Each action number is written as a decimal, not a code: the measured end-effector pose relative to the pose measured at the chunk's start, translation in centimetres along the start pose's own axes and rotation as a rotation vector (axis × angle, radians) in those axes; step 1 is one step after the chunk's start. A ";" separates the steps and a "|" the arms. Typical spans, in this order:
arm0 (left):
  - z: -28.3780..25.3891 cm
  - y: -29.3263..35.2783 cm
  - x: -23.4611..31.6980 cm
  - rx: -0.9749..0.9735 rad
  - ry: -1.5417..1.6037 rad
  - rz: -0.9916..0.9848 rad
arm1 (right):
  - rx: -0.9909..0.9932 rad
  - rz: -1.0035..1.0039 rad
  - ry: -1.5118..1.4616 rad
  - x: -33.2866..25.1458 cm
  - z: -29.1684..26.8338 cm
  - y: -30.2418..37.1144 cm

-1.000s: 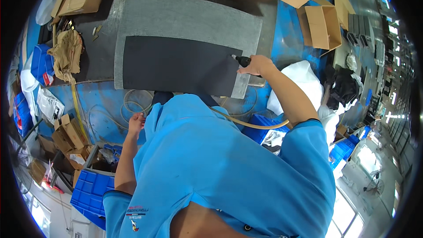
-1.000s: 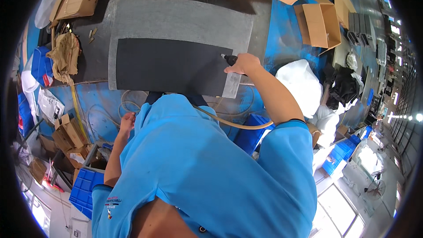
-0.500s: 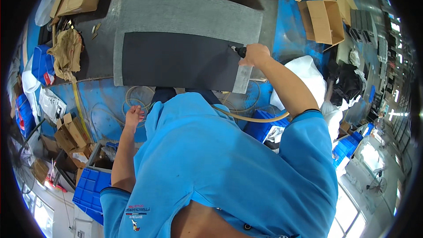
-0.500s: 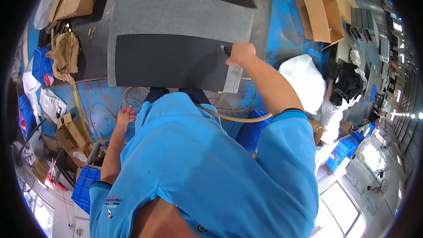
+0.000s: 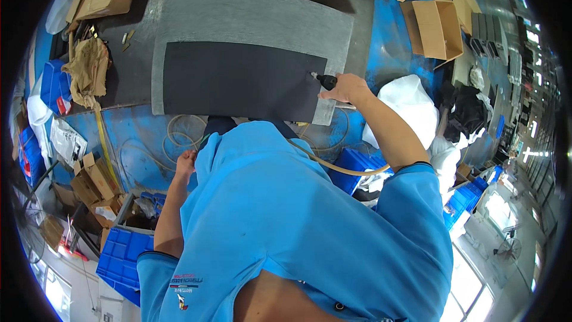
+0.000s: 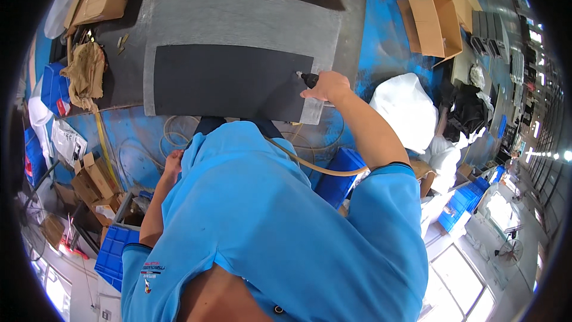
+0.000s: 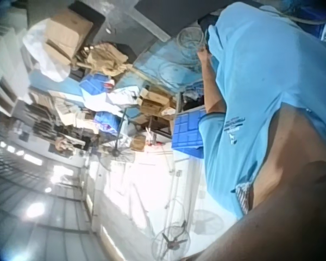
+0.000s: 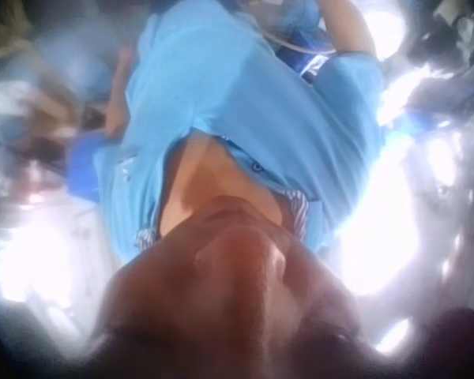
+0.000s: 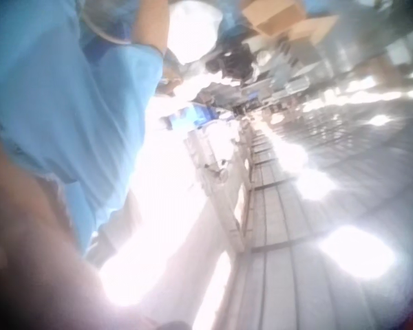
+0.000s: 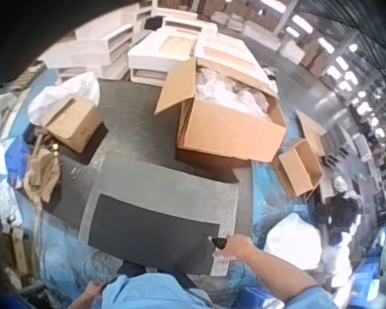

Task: The person uses a utility knife to trim a dark panel on a gray upholstered piece. They then use a power drill to attach two metal brackets to the panel and finally place a gray upholstered cushion onto the assembled frame.

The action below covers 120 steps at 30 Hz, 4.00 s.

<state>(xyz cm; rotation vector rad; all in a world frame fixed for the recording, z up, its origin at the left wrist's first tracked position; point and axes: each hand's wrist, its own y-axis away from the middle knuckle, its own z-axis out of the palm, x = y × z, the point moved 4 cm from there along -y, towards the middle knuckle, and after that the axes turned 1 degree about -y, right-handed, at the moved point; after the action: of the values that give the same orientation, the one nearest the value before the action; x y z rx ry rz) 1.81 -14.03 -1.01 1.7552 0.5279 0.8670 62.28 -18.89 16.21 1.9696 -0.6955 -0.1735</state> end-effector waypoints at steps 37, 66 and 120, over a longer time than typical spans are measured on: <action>-1.9 1.4 6.1 0.073 -0.075 0.036 | 0.033 0.124 -0.319 9.4 5.1 -0.4; 5.3 2.8 3.5 0.026 -0.002 0.022 | -0.066 0.041 0.027 9.0 1.9 0.4; 3.5 1.0 5.4 -0.006 -0.061 0.081 | -0.051 0.041 0.152 4.5 6.5 2.0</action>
<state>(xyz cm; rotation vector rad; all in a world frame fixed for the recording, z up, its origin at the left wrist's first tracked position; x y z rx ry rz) 7.86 -12.72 0.94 1.8018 0.4158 0.8677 62.54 -26.98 15.52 1.8958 -0.6258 -0.0161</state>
